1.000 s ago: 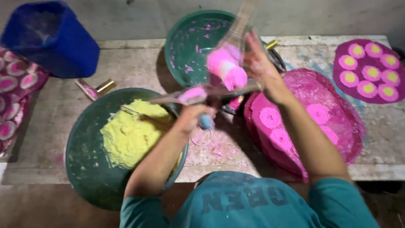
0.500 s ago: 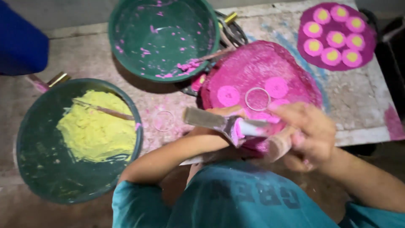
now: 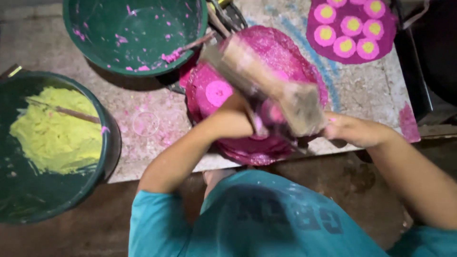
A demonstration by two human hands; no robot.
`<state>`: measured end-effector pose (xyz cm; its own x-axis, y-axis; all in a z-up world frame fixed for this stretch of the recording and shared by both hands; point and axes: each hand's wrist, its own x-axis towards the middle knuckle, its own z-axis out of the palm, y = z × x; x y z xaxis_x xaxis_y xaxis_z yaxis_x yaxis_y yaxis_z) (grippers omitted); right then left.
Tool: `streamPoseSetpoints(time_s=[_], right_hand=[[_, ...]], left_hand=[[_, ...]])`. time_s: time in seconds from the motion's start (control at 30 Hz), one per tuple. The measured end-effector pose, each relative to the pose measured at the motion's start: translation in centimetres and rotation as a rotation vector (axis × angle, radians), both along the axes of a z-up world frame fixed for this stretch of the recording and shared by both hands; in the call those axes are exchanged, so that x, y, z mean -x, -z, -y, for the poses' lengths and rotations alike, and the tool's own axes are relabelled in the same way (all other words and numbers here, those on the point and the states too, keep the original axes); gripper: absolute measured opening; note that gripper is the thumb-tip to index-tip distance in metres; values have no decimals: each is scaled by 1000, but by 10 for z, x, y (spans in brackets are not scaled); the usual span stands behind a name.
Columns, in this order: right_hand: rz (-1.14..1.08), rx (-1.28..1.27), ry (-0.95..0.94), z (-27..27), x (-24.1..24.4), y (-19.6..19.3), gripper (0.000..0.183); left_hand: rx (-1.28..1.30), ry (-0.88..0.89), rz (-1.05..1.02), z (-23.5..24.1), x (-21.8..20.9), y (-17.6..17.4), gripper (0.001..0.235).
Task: The person scoops pink and yellow powders into a wooden mold, presses them into circular shapes on a pink tray, and arranges them into flower-like patterns. The person uses a wooden mold and a metal ring to shape the powders and places the finished items on a tray.
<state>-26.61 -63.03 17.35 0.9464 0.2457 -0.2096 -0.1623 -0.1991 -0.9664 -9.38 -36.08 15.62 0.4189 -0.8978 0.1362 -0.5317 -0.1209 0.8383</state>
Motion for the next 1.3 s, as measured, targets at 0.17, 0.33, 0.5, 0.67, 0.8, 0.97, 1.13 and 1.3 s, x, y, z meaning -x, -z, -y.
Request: streamPoseSetpoints(time_s=[0.17,0.33,0.5,0.67,0.8,0.97,1.13,1.3], right_hand=[[-115,-281,80,36,19,33,104],[-84,-272,242,37,25,30,94],[-92,-307,257,33,18,29,84],[-273,-354,80,21,6,39,83],[-539,-511,-127,-6,-1,38,88],[-682,-270,-84,9,-28,10,83],[-899,135,105,28,-66,-8,81],[-706,396,29,2,-89,-3,85]], left_hand=[[152,-267,178,17,-12,11,64],[-170,-263,425,1,-15,74,33],[-311,-194,493,-12,-8,104,32],[382,-97,-271,5,-36,64,85],[1028,396,-1466,26,-55,37,90],[1200,357,-1410,49,-63,54,48],[1412,271,-1550,80,-88,98,36],[1561,335,-1649,80,-101,127,19]])
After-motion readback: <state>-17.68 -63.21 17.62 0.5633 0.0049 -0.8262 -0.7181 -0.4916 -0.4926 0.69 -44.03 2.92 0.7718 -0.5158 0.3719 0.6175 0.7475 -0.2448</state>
